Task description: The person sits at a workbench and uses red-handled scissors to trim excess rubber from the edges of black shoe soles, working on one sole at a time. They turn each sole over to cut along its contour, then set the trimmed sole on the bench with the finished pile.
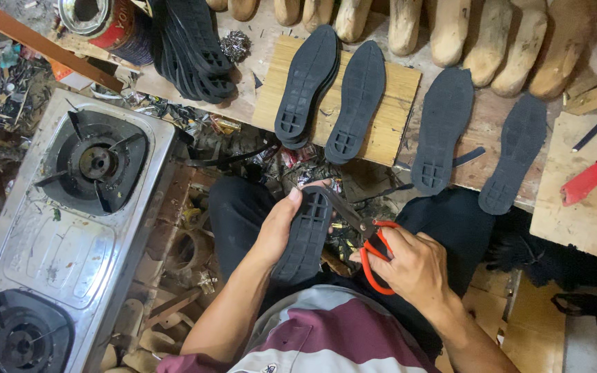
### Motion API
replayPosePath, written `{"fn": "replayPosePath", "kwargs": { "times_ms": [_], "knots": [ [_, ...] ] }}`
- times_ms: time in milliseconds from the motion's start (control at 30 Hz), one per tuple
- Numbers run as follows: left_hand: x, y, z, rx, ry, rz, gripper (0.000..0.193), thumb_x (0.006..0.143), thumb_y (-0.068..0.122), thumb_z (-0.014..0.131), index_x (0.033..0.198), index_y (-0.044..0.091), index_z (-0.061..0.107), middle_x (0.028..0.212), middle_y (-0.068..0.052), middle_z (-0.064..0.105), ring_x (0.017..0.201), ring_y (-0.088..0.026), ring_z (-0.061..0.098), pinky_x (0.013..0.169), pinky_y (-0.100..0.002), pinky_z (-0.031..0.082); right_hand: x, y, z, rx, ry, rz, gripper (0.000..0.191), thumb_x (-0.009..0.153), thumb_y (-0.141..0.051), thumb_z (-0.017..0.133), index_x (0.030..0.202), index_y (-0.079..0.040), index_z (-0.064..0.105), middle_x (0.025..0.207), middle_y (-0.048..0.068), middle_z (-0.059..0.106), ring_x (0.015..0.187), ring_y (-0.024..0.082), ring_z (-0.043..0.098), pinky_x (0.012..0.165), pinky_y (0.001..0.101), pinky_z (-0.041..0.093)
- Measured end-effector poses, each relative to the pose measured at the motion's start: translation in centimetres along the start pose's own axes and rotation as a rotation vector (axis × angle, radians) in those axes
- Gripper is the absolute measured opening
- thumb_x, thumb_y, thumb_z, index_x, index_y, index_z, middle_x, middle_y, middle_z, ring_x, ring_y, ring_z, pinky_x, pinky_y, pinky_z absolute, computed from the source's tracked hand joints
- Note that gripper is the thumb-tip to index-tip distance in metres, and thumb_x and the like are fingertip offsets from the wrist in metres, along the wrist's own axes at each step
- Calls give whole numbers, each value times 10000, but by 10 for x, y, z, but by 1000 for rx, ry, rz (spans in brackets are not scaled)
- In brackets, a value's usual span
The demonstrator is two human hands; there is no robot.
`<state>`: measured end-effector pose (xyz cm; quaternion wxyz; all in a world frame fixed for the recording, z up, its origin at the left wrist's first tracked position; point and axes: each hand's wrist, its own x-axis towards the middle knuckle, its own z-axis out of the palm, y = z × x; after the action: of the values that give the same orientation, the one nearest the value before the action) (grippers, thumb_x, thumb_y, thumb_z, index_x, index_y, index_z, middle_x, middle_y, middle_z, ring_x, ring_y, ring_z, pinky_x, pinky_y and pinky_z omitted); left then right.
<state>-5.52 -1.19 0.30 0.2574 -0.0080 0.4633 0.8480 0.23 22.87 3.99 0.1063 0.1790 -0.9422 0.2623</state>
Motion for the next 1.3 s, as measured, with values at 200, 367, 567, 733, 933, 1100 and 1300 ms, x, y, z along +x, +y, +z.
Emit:
{"fn": "replayPosePath", "kwargs": {
  "times_ms": [200, 367, 567, 733, 933, 1100, 1300],
  "knots": [
    [-2, 0, 2, -32, 38, -62, 623, 1072, 466, 375, 1428, -14, 554, 1015, -135, 712, 809, -199, 700, 761, -324, 578, -4, 3, -1, -65, -14, 5, 503, 671, -428, 880, 911, -36, 674, 842, 107, 721, 637, 305, 668, 582, 389, 504],
    [-1, -2, 4, -48, 52, -48, 591, 1073, 455, 388, 1383, -12, 575, 1031, -129, 709, 822, -202, 697, 762, -329, 581, -6, 5, 2, -25, -9, 28, 527, 666, -432, 883, 938, -27, 685, 799, 113, 717, 612, 305, 668, 577, 379, 516],
    [0, -1, 5, -52, 55, -92, 593, 1056, 453, 411, 1379, -17, 574, 1029, -128, 712, 831, -200, 702, 783, -336, 592, -12, 13, 2, -15, 2, 47, 397, 724, -318, 886, 929, -53, 673, 809, 108, 721, 636, 314, 685, 566, 370, 539],
    [5, 15, 11, 152, 12, 86, 450, 1027, 303, 582, 1377, 21, 588, 1125, -107, 648, 996, -186, 628, 883, -330, 531, -20, 18, 3, 35, 59, 164, 367, 713, -296, 896, 866, -40, 682, 727, 105, 689, 588, 293, 676, 547, 375, 530],
    [24, 38, 33, 180, 54, 828, 552, 918, 97, 838, 1290, 127, 430, 1307, -93, 546, 1238, -227, 598, 1151, -401, 496, -39, 26, 9, 312, 186, 394, 264, 806, -217, 840, 886, -24, 679, 698, 43, 708, 566, 105, 661, 521, 283, 518],
    [75, 28, 47, 692, 285, 1035, 619, 872, 205, 911, 1235, 94, 422, 1309, -135, 495, 1294, -299, 562, 1116, -415, 493, -58, 35, 13, 296, 143, 656, 269, 796, -183, 880, 856, 10, 701, 553, 62, 587, 487, 81, 489, 470, 275, 423],
    [108, -8, 40, 1260, 493, 772, 497, 778, 275, 919, 1022, 21, 568, 1171, -216, 537, 1056, -399, 579, 876, -461, 515, -70, 31, 18, 416, 151, 625, 215, 790, -152, 843, 867, -4, 707, 596, 4, 669, 510, 31, 563, 464, 229, 462]
  ]
}}
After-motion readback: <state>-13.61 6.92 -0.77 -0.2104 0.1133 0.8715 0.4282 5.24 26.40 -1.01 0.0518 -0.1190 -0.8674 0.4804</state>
